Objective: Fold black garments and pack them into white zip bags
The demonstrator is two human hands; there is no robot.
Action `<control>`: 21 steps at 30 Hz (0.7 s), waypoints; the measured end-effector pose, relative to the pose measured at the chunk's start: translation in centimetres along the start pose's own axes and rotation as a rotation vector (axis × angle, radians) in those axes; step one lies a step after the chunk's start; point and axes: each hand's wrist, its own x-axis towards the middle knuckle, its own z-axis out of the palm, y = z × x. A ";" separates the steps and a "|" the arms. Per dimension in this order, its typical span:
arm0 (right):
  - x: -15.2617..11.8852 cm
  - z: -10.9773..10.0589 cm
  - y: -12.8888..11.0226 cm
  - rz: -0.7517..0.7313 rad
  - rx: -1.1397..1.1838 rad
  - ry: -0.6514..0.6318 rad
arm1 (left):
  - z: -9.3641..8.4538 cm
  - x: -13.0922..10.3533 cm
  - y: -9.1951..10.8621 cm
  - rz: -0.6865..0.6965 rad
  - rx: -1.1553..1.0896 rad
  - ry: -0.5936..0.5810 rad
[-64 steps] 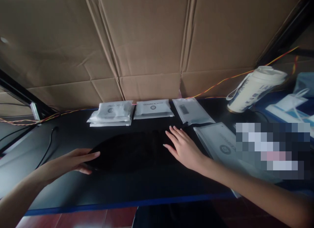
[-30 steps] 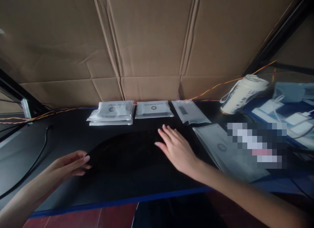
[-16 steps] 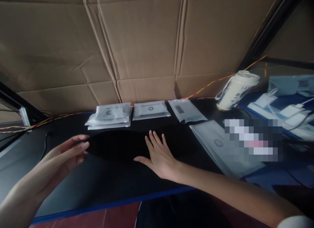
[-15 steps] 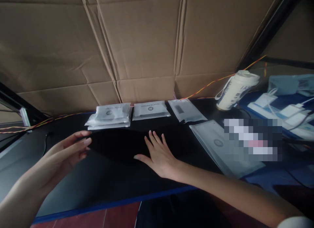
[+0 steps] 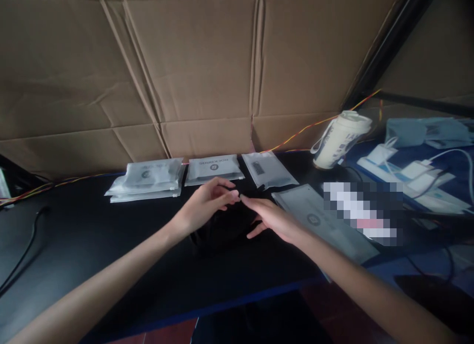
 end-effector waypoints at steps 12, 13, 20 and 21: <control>-0.1 -0.6 1.5 -0.038 -0.544 0.210 | 1.2 -3.1 -6.2 0.362 1.019 -0.067; -0.4 -0.9 1.5 -0.039 -0.572 0.214 | 1.2 -3.1 -6.5 0.355 1.041 -0.073; -3.3 -2.4 1.5 -0.024 -0.939 0.430 | 1.7 -3.5 -6.9 0.343 1.119 -0.057; -3.7 -2.4 1.6 -0.009 -1.031 0.462 | 1.7 -3.5 -7.0 0.339 1.115 -0.050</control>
